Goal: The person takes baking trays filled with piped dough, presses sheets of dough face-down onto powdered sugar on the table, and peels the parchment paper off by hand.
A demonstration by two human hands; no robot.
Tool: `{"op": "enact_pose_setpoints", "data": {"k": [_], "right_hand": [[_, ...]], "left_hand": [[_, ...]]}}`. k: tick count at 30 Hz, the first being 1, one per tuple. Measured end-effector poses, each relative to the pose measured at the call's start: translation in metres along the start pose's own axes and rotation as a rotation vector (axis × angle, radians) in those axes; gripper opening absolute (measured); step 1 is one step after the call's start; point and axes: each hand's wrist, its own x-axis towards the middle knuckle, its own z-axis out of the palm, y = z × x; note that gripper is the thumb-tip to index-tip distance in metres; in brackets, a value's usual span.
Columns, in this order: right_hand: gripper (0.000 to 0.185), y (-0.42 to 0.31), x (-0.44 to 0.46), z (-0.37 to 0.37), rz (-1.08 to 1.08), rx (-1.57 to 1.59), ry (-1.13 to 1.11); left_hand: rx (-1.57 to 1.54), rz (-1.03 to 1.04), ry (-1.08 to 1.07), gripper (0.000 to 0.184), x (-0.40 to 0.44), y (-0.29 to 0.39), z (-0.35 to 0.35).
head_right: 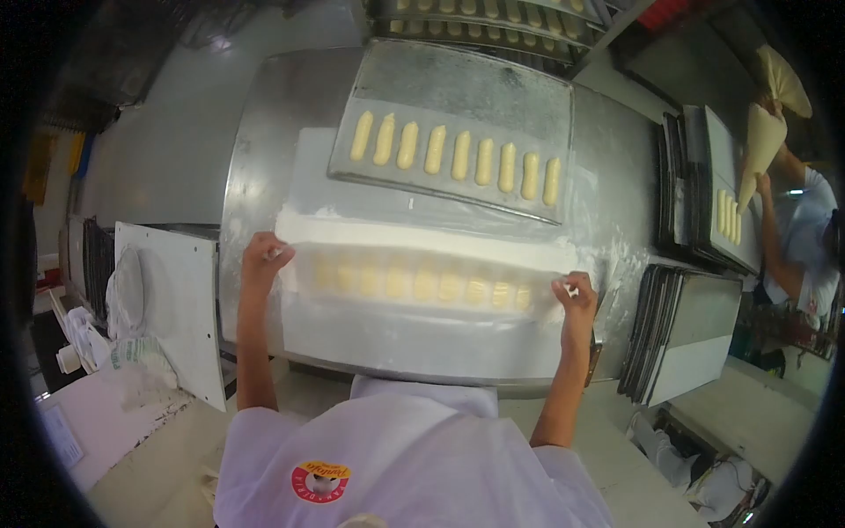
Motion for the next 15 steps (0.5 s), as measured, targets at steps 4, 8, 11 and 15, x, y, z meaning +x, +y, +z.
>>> {"op": "enact_pose_setpoints", "data": {"k": [4,8,11,15], "right_hand": [[0.016,-0.016,-0.021,-0.026,0.1,0.161,-0.085],[0.014,-0.043,-0.006,-0.042,0.003,0.247,-0.116],[0.014,-0.07,0.041,-0.036,-0.094,0.121,-0.093],[0.011,-0.088,0.14,-0.036,-0.29,0.218,-0.158]], "left_hand": [[-0.167,-0.198,-0.091,0.017,-0.015,0.049,-0.036],[-0.237,-0.232,-0.167,0.016,0.007,0.096,-0.057],[-0.153,-0.15,-0.125,0.015,0.059,0.126,-0.049],[-0.176,0.075,-0.048,0.019,0.169,0.135,-0.011]]}}
